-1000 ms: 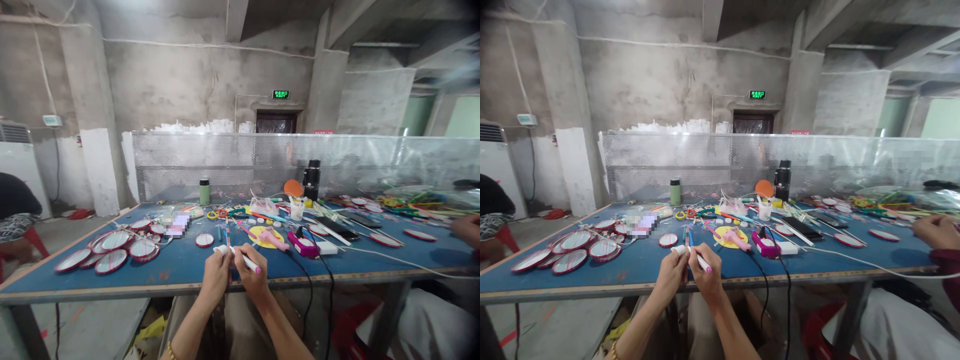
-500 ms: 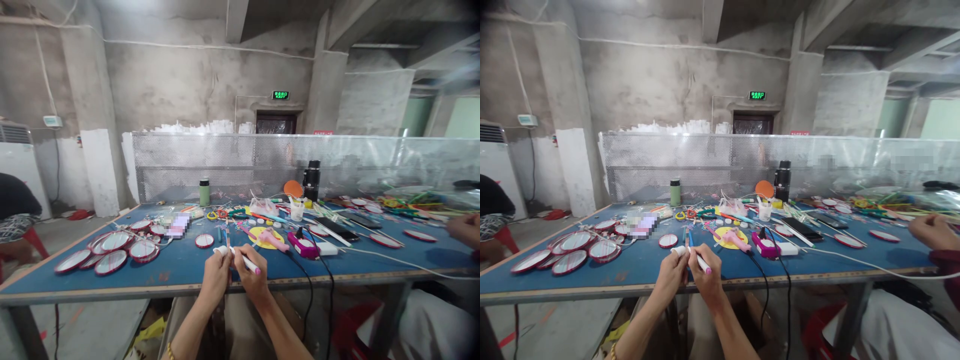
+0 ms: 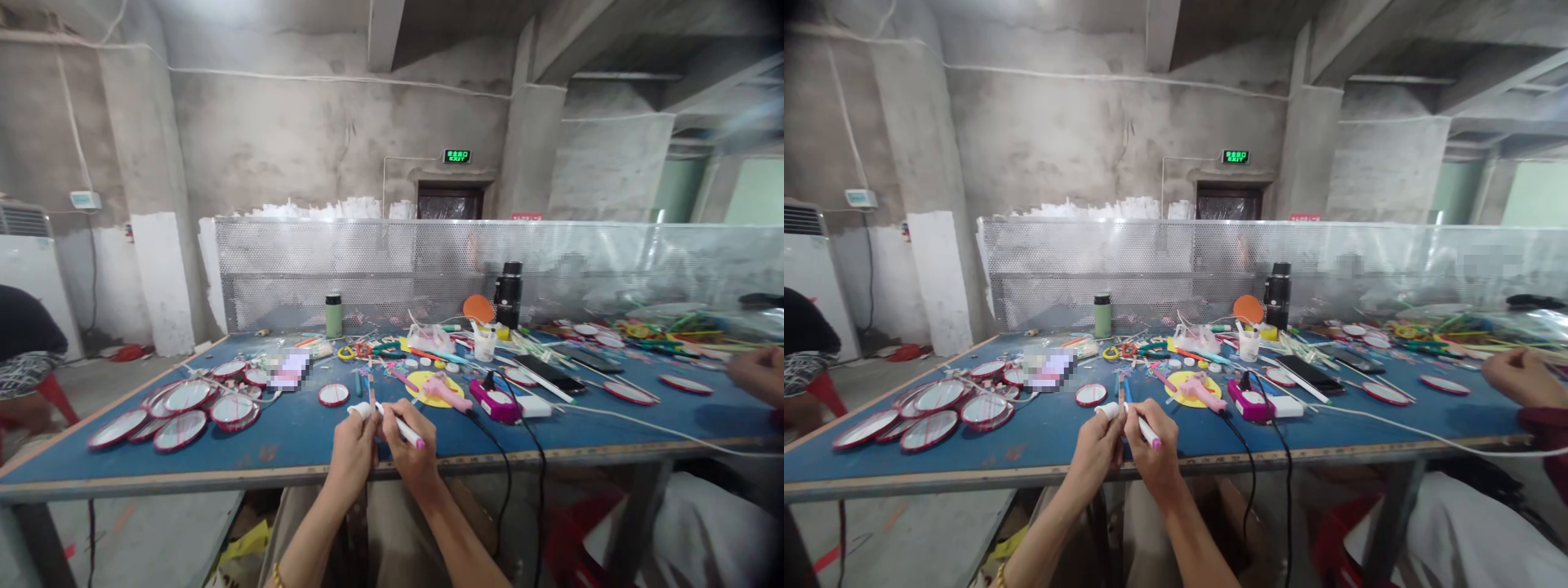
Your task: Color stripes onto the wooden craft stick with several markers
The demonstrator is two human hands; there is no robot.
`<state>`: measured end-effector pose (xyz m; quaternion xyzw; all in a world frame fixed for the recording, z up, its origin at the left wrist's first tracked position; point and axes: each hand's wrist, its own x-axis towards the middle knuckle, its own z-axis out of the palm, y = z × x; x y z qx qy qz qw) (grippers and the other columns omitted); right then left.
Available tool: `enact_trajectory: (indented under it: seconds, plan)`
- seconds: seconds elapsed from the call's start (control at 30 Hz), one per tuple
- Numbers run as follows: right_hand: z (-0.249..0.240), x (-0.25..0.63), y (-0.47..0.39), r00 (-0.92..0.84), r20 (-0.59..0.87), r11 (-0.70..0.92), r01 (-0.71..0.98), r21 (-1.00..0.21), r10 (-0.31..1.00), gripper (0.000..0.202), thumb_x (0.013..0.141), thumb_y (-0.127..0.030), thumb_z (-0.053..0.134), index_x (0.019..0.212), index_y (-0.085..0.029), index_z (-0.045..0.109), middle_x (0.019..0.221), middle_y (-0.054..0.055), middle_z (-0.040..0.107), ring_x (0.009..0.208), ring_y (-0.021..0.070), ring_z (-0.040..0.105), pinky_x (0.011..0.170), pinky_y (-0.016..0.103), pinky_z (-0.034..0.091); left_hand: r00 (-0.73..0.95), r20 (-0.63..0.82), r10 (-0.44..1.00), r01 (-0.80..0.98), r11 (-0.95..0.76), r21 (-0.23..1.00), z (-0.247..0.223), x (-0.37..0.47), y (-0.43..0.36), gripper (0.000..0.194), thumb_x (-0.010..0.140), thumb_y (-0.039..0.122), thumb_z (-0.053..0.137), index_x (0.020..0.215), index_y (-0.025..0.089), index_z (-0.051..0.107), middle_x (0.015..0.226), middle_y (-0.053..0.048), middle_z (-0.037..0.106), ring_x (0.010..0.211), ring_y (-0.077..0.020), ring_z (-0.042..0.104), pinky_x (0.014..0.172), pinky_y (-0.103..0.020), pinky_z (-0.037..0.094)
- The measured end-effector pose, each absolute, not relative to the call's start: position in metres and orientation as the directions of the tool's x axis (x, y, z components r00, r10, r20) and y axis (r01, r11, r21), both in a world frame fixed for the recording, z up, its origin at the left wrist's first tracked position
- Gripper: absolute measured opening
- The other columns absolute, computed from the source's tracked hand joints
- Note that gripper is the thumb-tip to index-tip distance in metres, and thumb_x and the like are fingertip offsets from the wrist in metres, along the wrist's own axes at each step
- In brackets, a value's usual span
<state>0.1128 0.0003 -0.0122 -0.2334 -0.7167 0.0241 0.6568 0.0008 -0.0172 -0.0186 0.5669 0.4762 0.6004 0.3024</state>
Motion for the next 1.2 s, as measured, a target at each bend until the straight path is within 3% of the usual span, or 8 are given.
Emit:
enact_trajectory:
  seconds: [0.4,0.57,0.73,1.0,1.2]
  plan:
    - [-0.010,0.112,0.000,0.051,0.915,0.872,0.288,-0.396,0.399,0.019,0.094,-0.024,0.054,0.078,-0.019,0.063,0.069,0.000,0.063,0.061,0.0118,0.059,0.061,0.022,0.048,-0.161,0.373,0.914,0.092,-0.363,0.927,-0.015,0.002,-0.018,0.046,0.079,0.065,0.055,0.066,0.021,0.050,0.037,0.007,0.045,0.031,-0.0097,0.041,0.035,-0.020,0.031]
    - [-0.011,0.115,-0.001,0.157,0.876,0.839,0.255,-0.481,0.456,0.020,0.096,-0.027,0.053,0.079,-0.019,0.062,0.065,-0.001,0.062,0.055,0.0114,0.057,0.054,0.021,0.048,-0.094,0.301,0.949,-0.049,-0.306,0.951,-0.006,-0.002,-0.025,0.043,0.080,0.062,0.055,0.085,0.019,0.054,0.056,0.002,0.064,0.029,-0.0086,0.045,0.027,-0.018,0.026]
    - [-0.010,0.116,0.003,0.206,0.841,0.818,0.204,-0.538,0.501,0.023,0.096,-0.030,0.054,0.077,-0.019,0.061,0.059,-0.004,0.058,0.043,0.0094,0.052,0.044,0.020,0.045,-0.097,0.267,0.959,-0.155,-0.279,0.948,-0.004,-0.006,-0.021,0.046,0.077,0.060,0.057,0.090,0.016,0.054,0.057,0.000,0.067,0.030,-0.0067,0.046,0.027,-0.015,0.025]
    - [-0.008,0.115,0.001,0.164,0.855,0.832,0.200,-0.517,0.492,0.024,0.095,-0.031,0.055,0.075,-0.019,0.061,0.059,-0.004,0.058,0.043,0.0092,0.050,0.043,0.020,0.044,-0.079,0.252,0.964,-0.193,-0.263,0.945,-0.005,-0.006,-0.017,0.043,0.071,0.054,0.062,0.082,0.013,0.056,0.063,-0.006,0.072,0.034,-0.0096,0.055,0.028,-0.016,0.034]
    - [-0.006,0.114,-0.003,0.062,0.888,0.858,0.237,-0.456,0.455,0.021,0.094,-0.027,0.055,0.076,-0.019,0.063,0.065,-0.001,0.061,0.051,0.0105,0.055,0.052,0.021,0.047,-0.049,0.273,0.961,-0.141,-0.278,0.950,-0.006,-0.003,-0.018,0.043,0.073,0.057,0.062,0.079,0.015,0.056,0.058,-0.003,0.069,0.034,-0.0125,0.058,0.030,-0.019,0.039]
